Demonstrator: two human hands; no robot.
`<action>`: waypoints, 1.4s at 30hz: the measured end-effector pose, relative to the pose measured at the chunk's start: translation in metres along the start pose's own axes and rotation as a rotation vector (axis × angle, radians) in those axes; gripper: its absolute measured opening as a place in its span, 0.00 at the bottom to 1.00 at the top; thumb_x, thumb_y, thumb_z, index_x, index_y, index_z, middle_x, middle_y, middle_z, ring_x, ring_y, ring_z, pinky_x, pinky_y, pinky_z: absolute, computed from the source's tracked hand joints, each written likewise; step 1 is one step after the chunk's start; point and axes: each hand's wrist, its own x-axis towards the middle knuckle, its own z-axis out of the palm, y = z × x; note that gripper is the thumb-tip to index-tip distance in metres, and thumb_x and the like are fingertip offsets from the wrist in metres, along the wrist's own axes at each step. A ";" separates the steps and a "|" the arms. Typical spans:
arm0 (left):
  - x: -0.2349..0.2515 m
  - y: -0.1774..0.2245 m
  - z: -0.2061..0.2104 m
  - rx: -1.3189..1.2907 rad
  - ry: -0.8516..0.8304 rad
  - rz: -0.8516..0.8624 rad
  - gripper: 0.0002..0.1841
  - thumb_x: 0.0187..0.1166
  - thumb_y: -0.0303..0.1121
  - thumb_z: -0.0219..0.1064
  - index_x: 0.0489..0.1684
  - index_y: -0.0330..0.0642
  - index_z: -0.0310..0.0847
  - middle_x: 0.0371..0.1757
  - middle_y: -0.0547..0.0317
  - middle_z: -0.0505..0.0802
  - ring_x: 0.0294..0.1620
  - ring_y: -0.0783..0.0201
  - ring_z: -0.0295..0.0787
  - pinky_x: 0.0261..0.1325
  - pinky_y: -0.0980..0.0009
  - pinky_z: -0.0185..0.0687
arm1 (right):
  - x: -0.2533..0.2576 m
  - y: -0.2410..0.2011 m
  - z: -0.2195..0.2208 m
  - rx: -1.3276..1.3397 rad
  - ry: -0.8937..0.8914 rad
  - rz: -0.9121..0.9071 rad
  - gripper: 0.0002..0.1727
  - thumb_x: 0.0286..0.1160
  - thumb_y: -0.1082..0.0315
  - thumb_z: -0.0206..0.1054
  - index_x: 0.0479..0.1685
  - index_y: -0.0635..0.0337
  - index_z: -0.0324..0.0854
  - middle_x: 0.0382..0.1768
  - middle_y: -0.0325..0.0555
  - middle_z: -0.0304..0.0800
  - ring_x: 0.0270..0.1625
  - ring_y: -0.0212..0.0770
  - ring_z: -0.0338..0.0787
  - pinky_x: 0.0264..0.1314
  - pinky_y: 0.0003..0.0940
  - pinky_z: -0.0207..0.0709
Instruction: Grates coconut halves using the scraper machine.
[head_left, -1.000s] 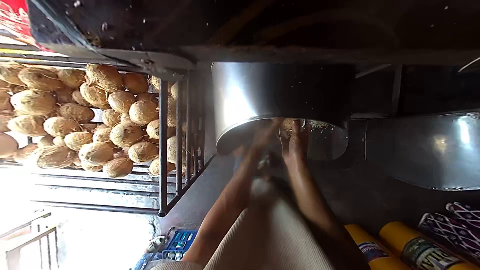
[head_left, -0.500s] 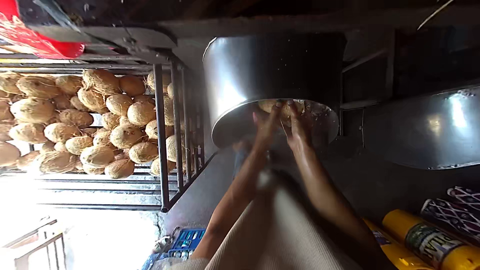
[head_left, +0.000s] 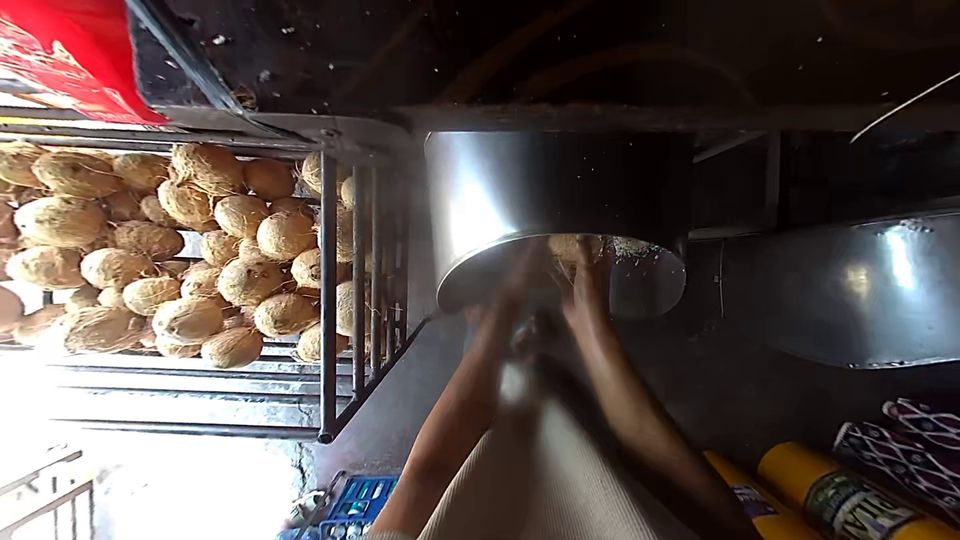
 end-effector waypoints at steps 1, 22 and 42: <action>0.008 -0.006 0.001 0.030 -0.023 0.014 0.21 0.92 0.44 0.52 0.71 0.40 0.77 0.55 0.54 0.88 0.52 0.68 0.83 0.59 0.67 0.82 | 0.011 0.008 -0.004 0.005 0.006 0.026 0.43 0.82 0.58 0.69 0.92 0.37 0.46 0.77 0.54 0.74 0.68 0.56 0.85 0.60 0.59 0.86; 0.005 -0.029 0.013 -0.145 -0.001 -0.091 0.52 0.70 0.75 0.63 0.94 0.61 0.47 0.80 0.48 0.79 0.70 0.47 0.85 0.66 0.47 0.86 | 0.011 0.010 -0.026 -0.066 -0.030 -0.079 0.56 0.71 0.48 0.78 0.94 0.37 0.40 0.82 0.51 0.70 0.71 0.56 0.83 0.61 0.57 0.87; -0.008 -0.002 0.015 -0.109 -0.005 -0.059 0.44 0.79 0.64 0.63 0.93 0.57 0.50 0.77 0.50 0.81 0.68 0.53 0.84 0.66 0.51 0.84 | 0.009 0.001 -0.013 -0.166 0.033 -0.067 0.49 0.72 0.51 0.77 0.92 0.40 0.50 0.75 0.53 0.78 0.67 0.54 0.86 0.59 0.56 0.87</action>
